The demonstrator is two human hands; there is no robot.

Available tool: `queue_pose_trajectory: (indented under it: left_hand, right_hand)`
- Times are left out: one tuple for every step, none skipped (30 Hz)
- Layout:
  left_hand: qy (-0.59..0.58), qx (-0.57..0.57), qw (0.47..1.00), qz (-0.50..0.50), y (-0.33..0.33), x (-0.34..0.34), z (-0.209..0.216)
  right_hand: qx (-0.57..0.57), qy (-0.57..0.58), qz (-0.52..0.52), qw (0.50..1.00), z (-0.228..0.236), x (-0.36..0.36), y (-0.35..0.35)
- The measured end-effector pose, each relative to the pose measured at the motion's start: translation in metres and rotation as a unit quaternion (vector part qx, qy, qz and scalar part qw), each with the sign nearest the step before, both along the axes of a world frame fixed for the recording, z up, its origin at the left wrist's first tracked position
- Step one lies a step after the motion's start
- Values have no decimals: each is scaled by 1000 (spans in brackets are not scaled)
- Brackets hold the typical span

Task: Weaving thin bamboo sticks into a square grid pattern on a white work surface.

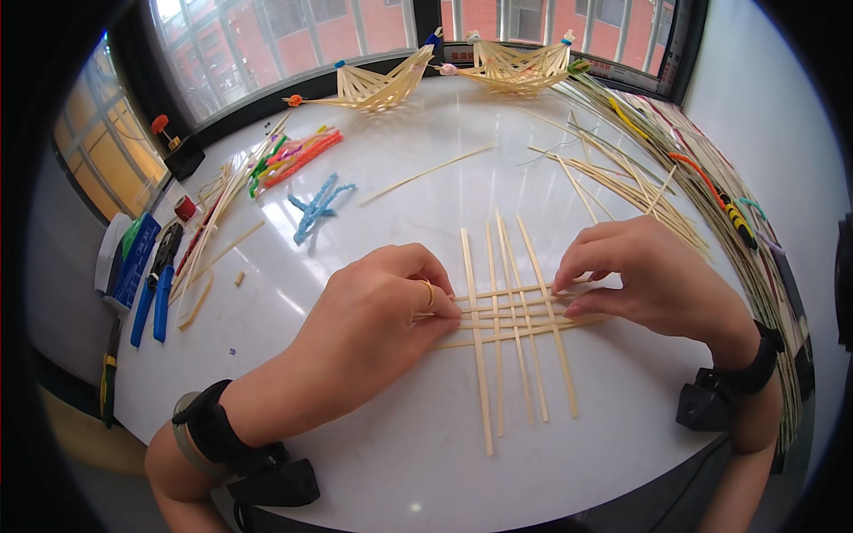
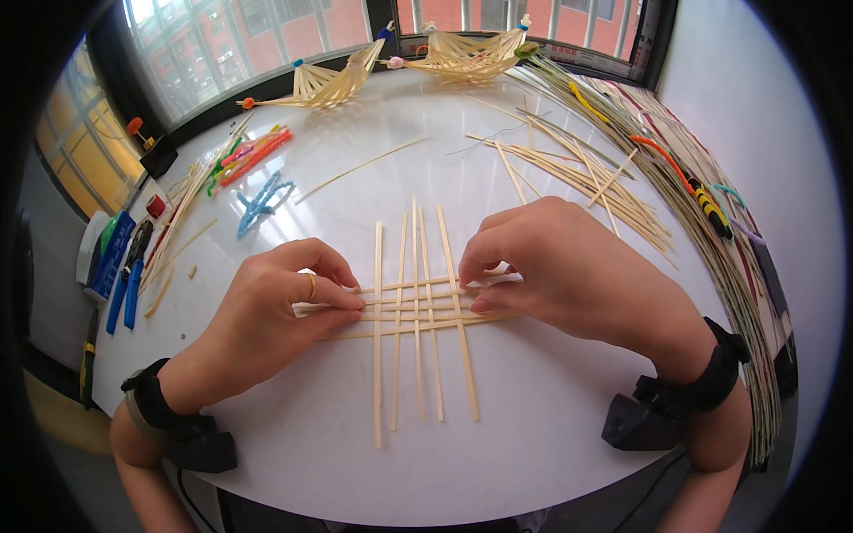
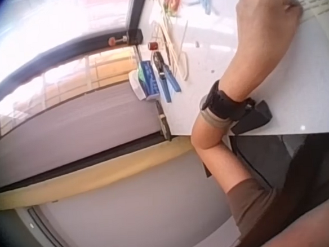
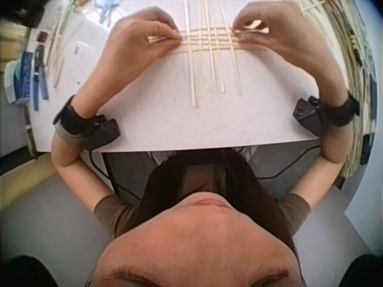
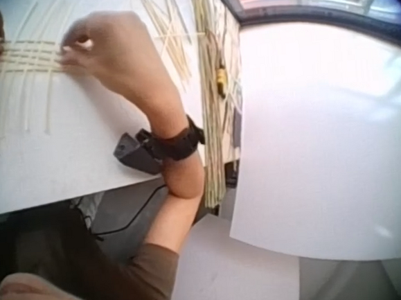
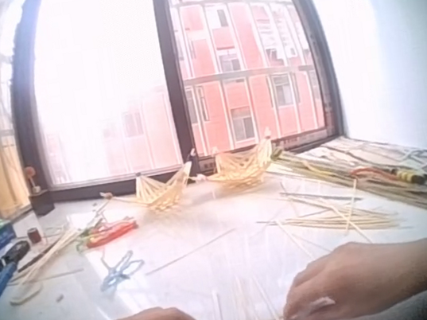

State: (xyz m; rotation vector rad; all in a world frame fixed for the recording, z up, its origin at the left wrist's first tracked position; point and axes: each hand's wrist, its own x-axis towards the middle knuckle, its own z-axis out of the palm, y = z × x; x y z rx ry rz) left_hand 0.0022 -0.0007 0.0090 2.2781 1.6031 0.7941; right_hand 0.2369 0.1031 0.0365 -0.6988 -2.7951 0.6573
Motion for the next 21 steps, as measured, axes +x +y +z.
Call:
queue_pose_trajectory:
  left_hand:
    - [3,5,1000,-2,0,0,0]
    - [3,5,1000,-2,0,0,0]
    - [1,5,1000,-2,0,0,0]
    - [-1,6,1000,-2,0,0,0]
    - [-1,5,1000,-2,0,0,-1]
    - [-4,6,1000,-2,1,0,-1]
    - [-6,6,1000,-3,1,0,-1]
    - [-6,6,1000,-3,0,0,-1]
    - [-7,3,1000,-3,0,0,0]
    - [-9,-1,1000,-4,0,0,0]
    - [-8,-1,1000,-3,0,0,0]
    - [-9,0,1000,-4,0,0,-1]
    - [-9,1,1000,-5,0,-1,-1]
    - [-9,1,1000,-4,0,-1,-1]
    - [-10,0,1000,-5,0,-1,0]
    - [-11,-1,1000,-5,0,-1,0]
    - [-11,-1,1000,-5,0,0,0]
    - [-12,-1,1000,-4,0,0,0]
    - [-13,-1,1000,-3,-1,0,0]
    - [-13,-1,1000,-3,-1,1,0]
    - [-13,-3,1000,0,-1,1,0]
  right_hand:
    - [6,9,-1,1000,-2,-1,0]
    - [11,19,0,1000,-3,-2,1]
    - [11,19,0,1000,-4,-2,1]
    - [12,21,2,1000,-4,-2,1]
    - [14,23,4,1000,-5,-2,1]
    - [14,23,4,1000,-4,-2,1]
    - [23,12,4,1000,-3,-3,1]
    - [33,2,5,999,-2,-3,1]
    - [33,2,5,999,-1,-3,0]
    - [23,-6,-1,1000,0,-3,0]
    - [13,-15,-7,1000,0,-3,0]
    - [13,-14,-6,1000,1,-2,1]
    - [-21,-5,-6,1000,1,0,2]
    - [-55,5,-6,998,1,1,2]
    - [-56,5,-6,998,1,1,2]
    - [-43,3,2,999,1,1,2]
    - [-30,2,9,1000,1,1,2]
    - [-30,2,10,1000,1,1,2]
    - [-32,-4,6,999,1,0,3]
    - [-35,-11,2,999,1,0,3]
    - [-35,-11,2,999,1,-1,3]
